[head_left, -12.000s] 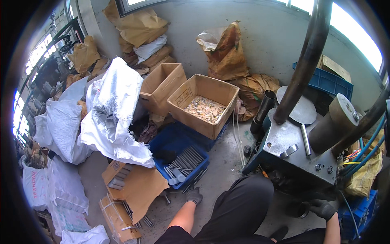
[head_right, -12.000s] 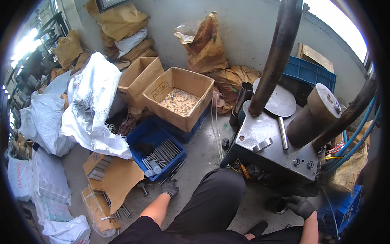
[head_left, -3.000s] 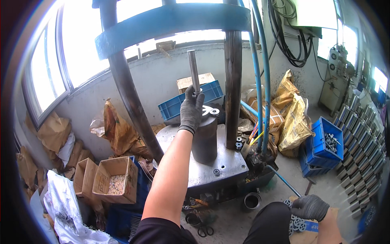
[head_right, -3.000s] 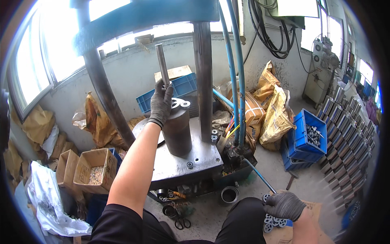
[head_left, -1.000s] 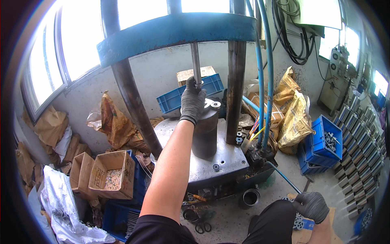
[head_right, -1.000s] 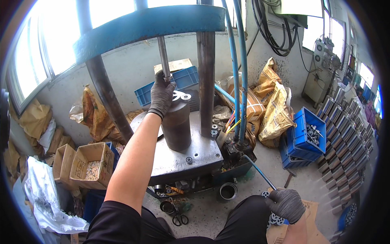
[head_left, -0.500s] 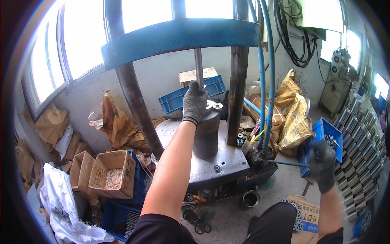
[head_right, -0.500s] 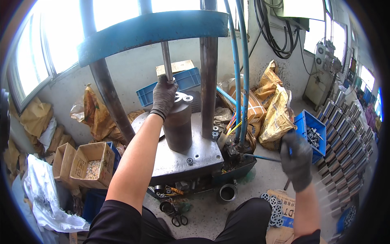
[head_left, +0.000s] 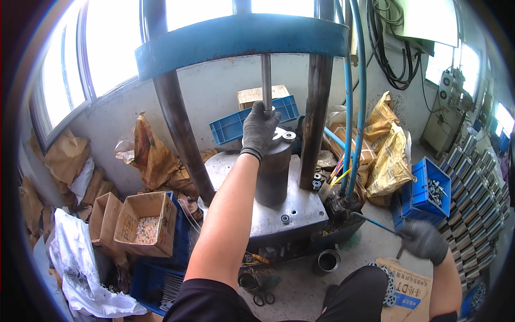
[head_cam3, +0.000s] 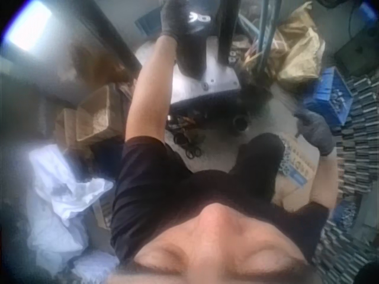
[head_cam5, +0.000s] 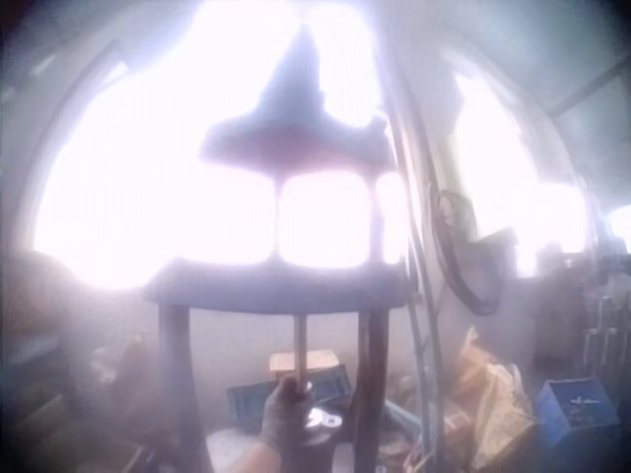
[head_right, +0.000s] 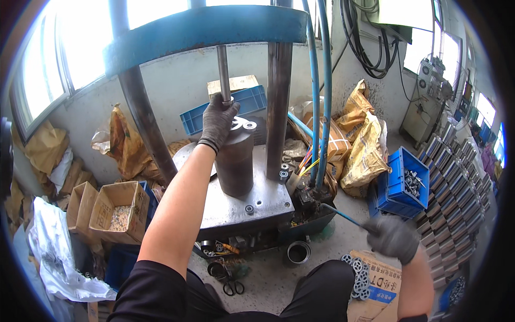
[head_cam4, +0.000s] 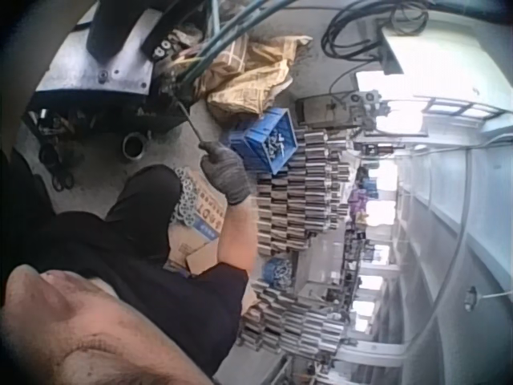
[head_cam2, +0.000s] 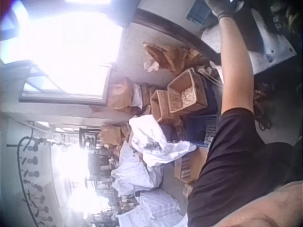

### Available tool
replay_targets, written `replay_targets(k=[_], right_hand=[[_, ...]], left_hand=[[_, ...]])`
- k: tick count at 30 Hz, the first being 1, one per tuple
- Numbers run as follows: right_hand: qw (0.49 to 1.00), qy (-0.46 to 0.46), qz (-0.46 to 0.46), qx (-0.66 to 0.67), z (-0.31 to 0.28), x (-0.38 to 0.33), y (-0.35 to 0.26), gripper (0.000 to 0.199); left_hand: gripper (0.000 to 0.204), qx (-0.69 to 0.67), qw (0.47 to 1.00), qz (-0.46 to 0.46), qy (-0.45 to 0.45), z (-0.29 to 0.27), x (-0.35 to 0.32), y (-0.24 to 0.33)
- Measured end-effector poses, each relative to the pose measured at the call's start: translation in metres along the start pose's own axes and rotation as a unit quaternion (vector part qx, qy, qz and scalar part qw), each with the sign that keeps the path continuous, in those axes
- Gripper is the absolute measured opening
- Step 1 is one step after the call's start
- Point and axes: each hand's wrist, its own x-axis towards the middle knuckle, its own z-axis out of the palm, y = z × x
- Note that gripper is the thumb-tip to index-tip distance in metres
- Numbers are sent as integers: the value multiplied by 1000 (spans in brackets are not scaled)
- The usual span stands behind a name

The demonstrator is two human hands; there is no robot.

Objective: The person places metal components into a pressing machine, operates the machine with a lever, and then removes the pressed parts.

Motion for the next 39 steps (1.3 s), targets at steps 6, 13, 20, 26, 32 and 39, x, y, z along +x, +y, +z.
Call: replay_targets(k=[6,13,20,26,32,39], right_hand=[[980,-191,43,-39,58,-76,4,26],[994,-100,48,-5,37,-54,-6,27],[997,-72,22,-30,44,-60,-6,25],[983,-170,50,-47,49,-67,-6,22],[988,-147,4,-48,49,-62,-7,22],[979,-182,50,-72,32,-52,-13,28]], left_hand=[[32,-30,999,-1,-13,9,3,12],[30,-23,1000,-10,-11,9,0,10],[26,-112,993,3,-26,10,14,-15],[22,-233,970,-47,-41,4,14,-18],[25,-293,956,-13,-5,0,13,-18],[18,-282,958,-43,-35,2,14,-18]])
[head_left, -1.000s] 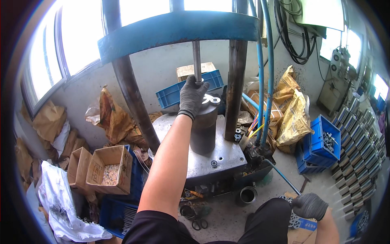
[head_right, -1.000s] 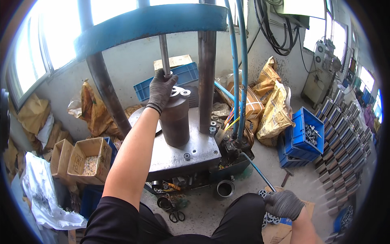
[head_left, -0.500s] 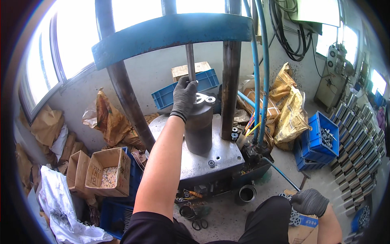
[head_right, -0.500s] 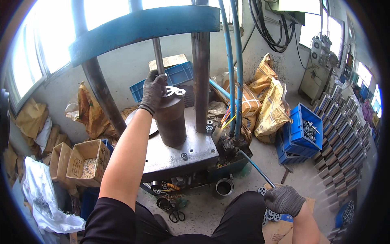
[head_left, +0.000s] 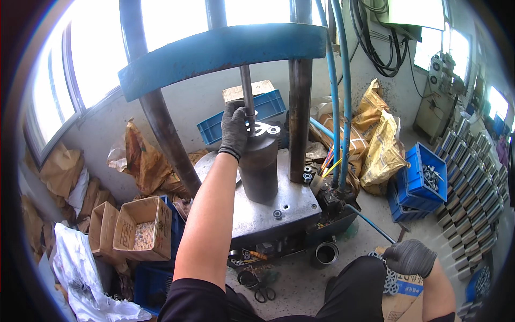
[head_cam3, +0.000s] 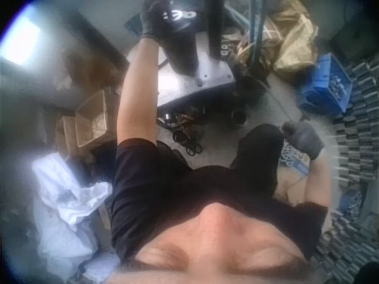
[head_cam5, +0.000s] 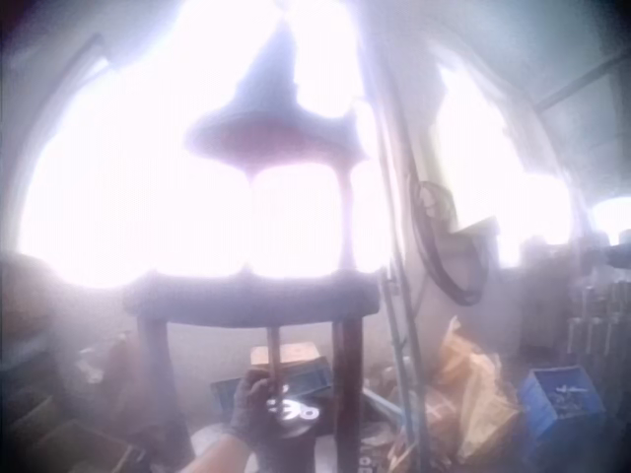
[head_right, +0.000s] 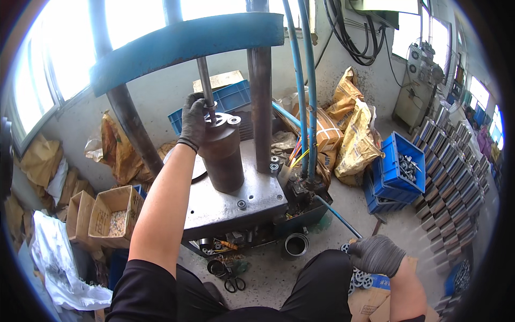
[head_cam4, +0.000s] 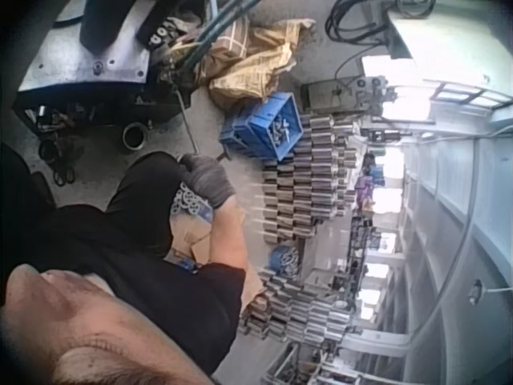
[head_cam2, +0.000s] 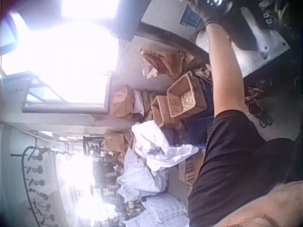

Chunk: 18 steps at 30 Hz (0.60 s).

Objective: The person places metal components into a pressing machine, operates the machine with a lever, and then removes the pressed parts.

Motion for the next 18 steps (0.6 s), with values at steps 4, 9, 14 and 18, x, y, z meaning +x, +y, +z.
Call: replay_targets(k=[4,9,14,18], right_hand=[[994,79,17,79,-14,6,-5,34],[998,7,21,51,-10,0,-3,33],[994,44,18,99,-8,3,5,33],[998,9,27,63,-9,3,4,33]], left_hand=[[19,-9,999,-31,-17,0,-4,1],[27,3,998,-54,-27,10,-6,6],[31,7,998,-51,-28,7,-4,5],[33,-7,998,-50,-28,9,-4,4]])
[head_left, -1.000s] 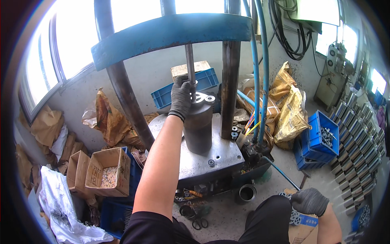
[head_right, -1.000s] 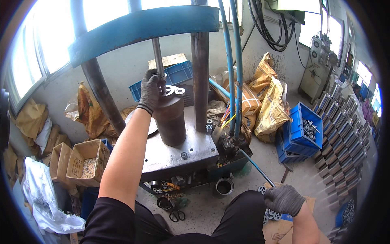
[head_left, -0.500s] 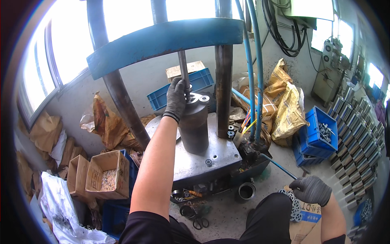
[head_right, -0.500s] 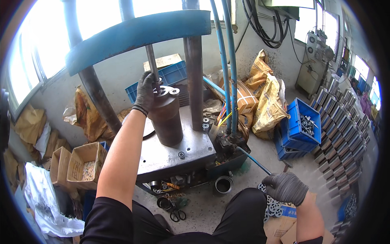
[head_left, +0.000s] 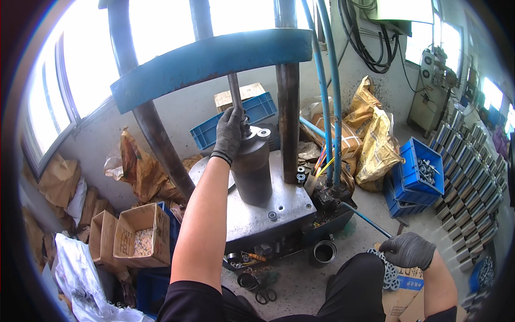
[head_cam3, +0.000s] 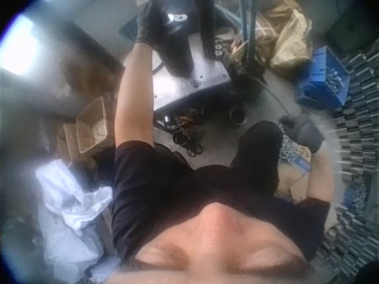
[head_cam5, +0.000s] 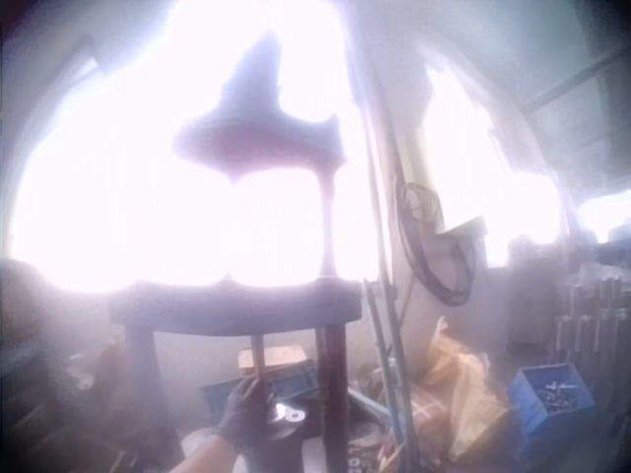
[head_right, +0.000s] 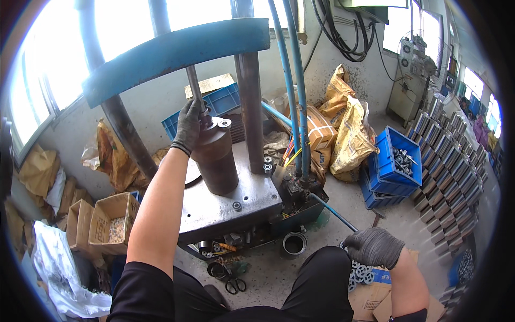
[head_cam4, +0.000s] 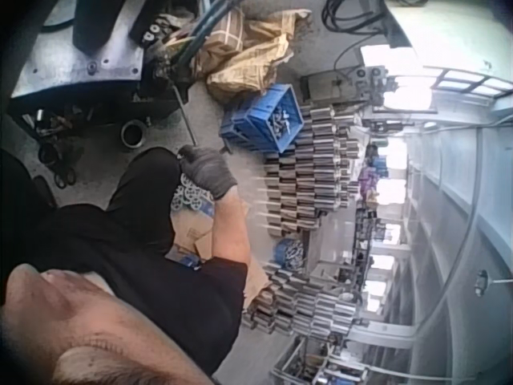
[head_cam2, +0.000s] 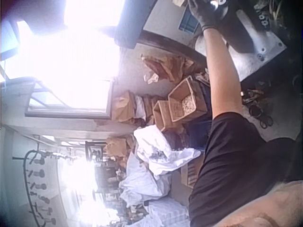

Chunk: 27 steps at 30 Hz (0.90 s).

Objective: The person places metal components into a pressing machine, operates the machine with a lever, and then removes the pressed parts.

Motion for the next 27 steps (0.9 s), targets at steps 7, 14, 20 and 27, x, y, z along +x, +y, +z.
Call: replay_targets(k=[7,14,20,27], right_hand=[[999,26,0,42,0,-2,2,37],[997,70,-16,19,4,-1,1,30],[1000,-5,8,10,-2,-1,-5,36],[1000,-12,1,-1,0,-1,-1,34]], left_hand=[[34,-5,1000,-5,9,-2,2,-4],[34,-3,1000,3,-6,-2,3,-5],[33,-11,1000,7,-11,-7,4,-6],[30,-15,1000,14,-19,-5,4,-6]])
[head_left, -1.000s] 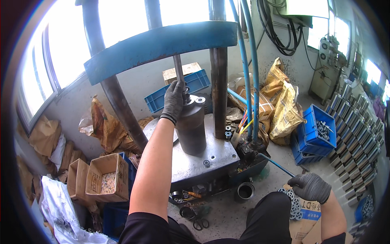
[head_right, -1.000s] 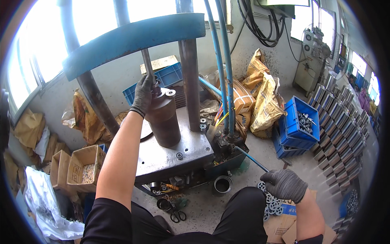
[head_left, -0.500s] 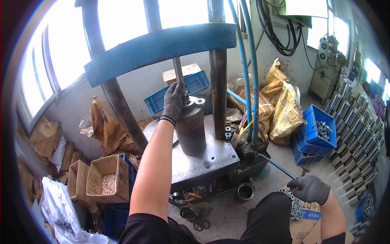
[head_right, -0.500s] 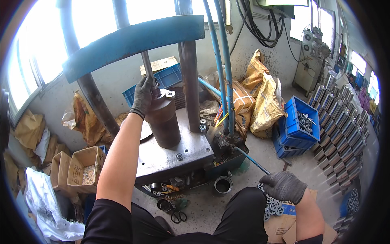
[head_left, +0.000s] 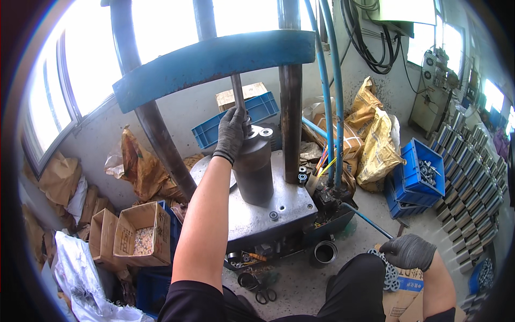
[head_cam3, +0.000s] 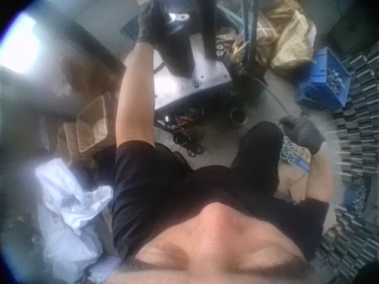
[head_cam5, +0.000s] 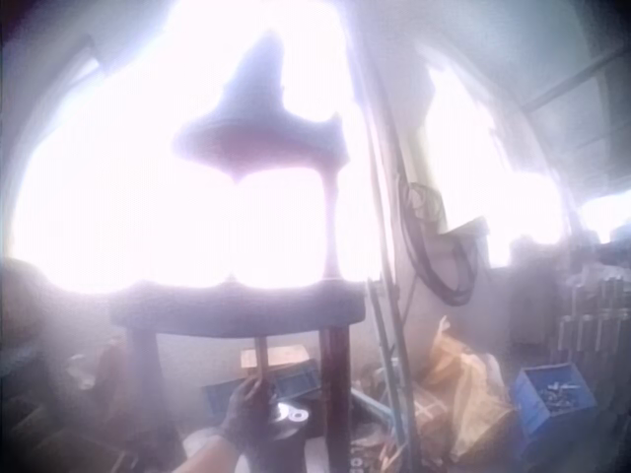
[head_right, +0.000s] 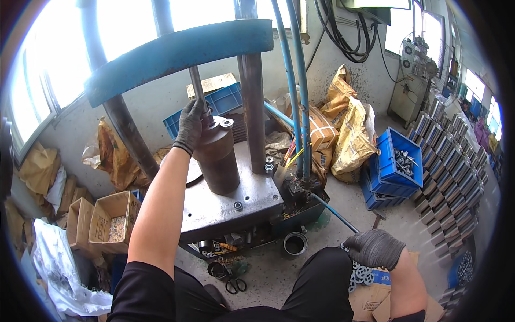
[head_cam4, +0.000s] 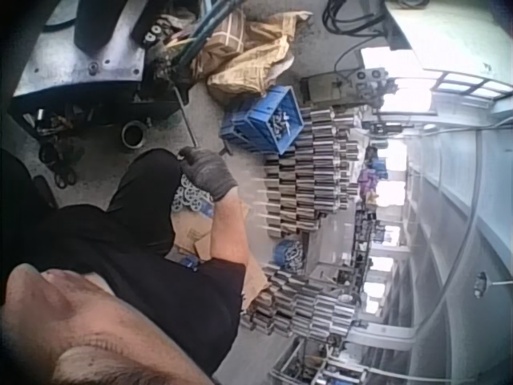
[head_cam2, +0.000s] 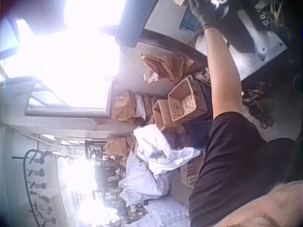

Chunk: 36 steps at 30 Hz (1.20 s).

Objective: The person places metal components into a pressing machine, operates the machine with a lever, and then removes the pressed parts.

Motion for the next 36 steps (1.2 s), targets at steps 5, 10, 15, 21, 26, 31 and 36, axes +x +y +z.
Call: replay_targets(k=[5,10,15,21,26,31,36], right_hand=[[993,111,-32,-2,1,1,-1,29],[975,218,-38,4,8,0,-4,22],[950,308,-56,-24,-5,15,-4,19],[814,557,-132,-98,-88,113,-3,9],[797,579,-132,-108,-132,174,8,8],[819,557,-66,-122,-145,201,29,13],[828,549,-58,-103,-146,199,30,15]], left_hand=[[28,-6,1000,-9,4,-1,1,-3],[28,-9,1000,-11,-1,-2,2,-1],[36,10,999,-26,33,6,-2,4],[44,55,998,-8,25,-12,3,-2],[44,65,997,-2,36,0,-1,4],[41,53,996,-26,74,5,-2,5],[40,129,950,128,254,-20,5,-6]])
